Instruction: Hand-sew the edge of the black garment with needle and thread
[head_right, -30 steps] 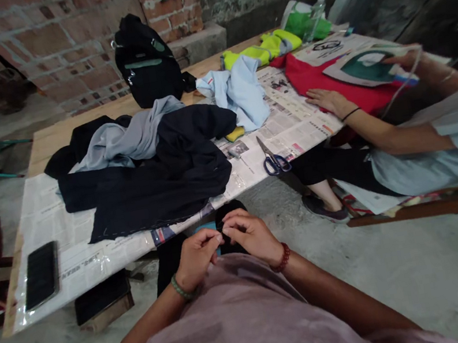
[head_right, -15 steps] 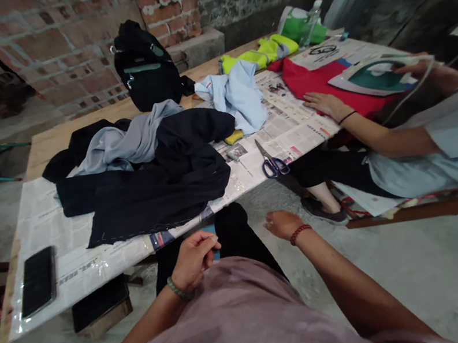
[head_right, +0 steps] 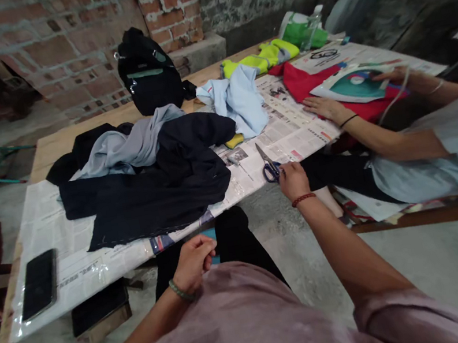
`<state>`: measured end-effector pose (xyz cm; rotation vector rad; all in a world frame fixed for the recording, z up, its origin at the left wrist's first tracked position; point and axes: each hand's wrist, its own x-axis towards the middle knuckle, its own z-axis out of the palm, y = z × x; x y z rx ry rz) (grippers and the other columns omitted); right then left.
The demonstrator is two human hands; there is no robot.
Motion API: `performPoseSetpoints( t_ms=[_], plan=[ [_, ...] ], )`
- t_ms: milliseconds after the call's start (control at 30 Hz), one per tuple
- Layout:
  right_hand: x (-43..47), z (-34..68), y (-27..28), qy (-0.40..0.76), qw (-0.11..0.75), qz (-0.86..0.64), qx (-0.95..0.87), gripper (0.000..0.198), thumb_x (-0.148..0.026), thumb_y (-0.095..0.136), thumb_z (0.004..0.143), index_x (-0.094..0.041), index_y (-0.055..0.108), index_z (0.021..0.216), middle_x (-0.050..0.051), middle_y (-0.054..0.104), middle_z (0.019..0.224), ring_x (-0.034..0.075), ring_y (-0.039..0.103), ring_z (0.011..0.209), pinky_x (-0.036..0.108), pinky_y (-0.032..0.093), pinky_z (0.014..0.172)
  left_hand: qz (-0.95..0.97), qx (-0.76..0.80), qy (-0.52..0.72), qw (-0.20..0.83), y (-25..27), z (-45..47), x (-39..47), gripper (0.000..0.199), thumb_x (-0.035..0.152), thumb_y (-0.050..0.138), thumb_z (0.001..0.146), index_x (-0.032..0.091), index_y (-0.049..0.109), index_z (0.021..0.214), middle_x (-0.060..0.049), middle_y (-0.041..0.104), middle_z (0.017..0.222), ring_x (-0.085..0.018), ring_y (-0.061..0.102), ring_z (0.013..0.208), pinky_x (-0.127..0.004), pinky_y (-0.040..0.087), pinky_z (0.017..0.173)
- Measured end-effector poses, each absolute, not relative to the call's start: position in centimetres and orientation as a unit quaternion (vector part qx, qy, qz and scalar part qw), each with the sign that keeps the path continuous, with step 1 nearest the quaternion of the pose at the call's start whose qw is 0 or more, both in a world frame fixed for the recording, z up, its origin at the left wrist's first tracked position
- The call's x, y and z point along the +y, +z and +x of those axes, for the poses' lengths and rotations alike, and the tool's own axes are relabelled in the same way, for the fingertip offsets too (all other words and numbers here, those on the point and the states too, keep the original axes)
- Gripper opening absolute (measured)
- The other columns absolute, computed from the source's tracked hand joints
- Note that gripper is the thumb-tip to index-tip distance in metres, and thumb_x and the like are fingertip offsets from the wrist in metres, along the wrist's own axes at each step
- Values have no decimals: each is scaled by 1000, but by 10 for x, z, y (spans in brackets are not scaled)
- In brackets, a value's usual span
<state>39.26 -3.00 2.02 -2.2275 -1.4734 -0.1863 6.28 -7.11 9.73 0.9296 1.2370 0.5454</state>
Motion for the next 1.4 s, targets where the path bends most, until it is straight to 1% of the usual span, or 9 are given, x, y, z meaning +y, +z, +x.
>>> performPoseSetpoints(
  t_ms=[267, 467, 667, 733, 800, 900, 967, 1167, 1400],
  plan=[
    [-7, 391, 23, 28, 164, -830, -533, 29, -20, 44, 79, -8, 52, 104, 13, 51, 100, 18, 47, 92, 27, 34, 84, 404, 562, 223, 686, 99, 65, -66, 21, 34, 60, 61, 14, 53, 62, 8, 43, 42, -2, 31, 26, -15, 16, 29],
    [-7, 380, 27, 45, 111, -857, -501, 39, -34, 45, 79, -10, 49, 108, 17, 52, 103, 22, 52, 91, 31, 39, 76, 440, 546, 255, 666, 97, 62, -70, 22, 35, 60, 62, 13, 57, 64, 7, 45, 45, -2, 33, 30, -15, 21, 31],
    [-16, 383, 20, 156, 70, -883, -436, 42, -26, 59, 64, -9, 52, 102, 15, 59, 92, 24, 56, 86, 30, 42, 70, 452, 550, 266, 650, 97, 55, -73, 21, 34, 60, 63, 13, 57, 64, 8, 41, 41, -2, 33, 31, -16, 21, 32],
    [-27, 383, 13, 209, 135, -882, -400, 45, -22, 62, 59, -11, 52, 102, 11, 60, 85, 22, 57, 80, 29, 43, 69, 452, 545, 268, 653, 96, 53, -73, 20, 34, 59, 64, 13, 57, 65, 8, 39, 39, -3, 32, 31, -16, 22, 32],
    [-42, 378, 6, 272, 270, -855, -349, 48, -21, 63, 58, -13, 50, 104, 6, 58, 80, 18, 57, 72, 28, 44, 66, 453, 544, 269, 653, 95, 52, -73, 20, 34, 59, 64, 13, 57, 65, 8, 38, 38, -3, 32, 31, -16, 22, 33],
    [-73, 362, 5, 414, 482, -720, -278, 52, -27, 65, 58, -18, 47, 106, -2, 52, 69, 11, 52, 57, 26, 47, 60, 455, 546, 266, 650, 92, 50, -73, 21, 34, 59, 64, 13, 58, 65, 8, 37, 38, -3, 31, 31, -16, 22, 33],
    [-97, 345, 12, 512, 535, -617, -266, 47, -35, 65, 61, -19, 49, 102, -5, 46, 62, 8, 46, 48, 26, 47, 56, 458, 548, 265, 648, 90, 50, -72, 22, 35, 60, 64, 13, 58, 65, 8, 37, 37, -3, 31, 31, -16, 21, 34],
    [-151, 291, 37, 682, 421, -495, -336, 47, -42, 63, 65, -18, 46, 102, -6, 44, 58, 6, 44, 41, 24, 42, 46, 462, 541, 264, 652, 87, 54, -72, 27, 39, 61, 63, 13, 62, 72, 8, 38, 37, -3, 31, 32, -17, 22, 35],
    [-163, 265, 57, 682, 317, -483, -449, 43, -47, 50, 76, -18, 43, 107, -1, 46, 69, 8, 47, 59, 22, 40, 56, 423, 537, 284, 672, 89, 56, -75, 29, 38, 63, 62, 12, 62, 74, 8, 38, 38, -2, 29, 31, -17, 19, 33]
  ],
)
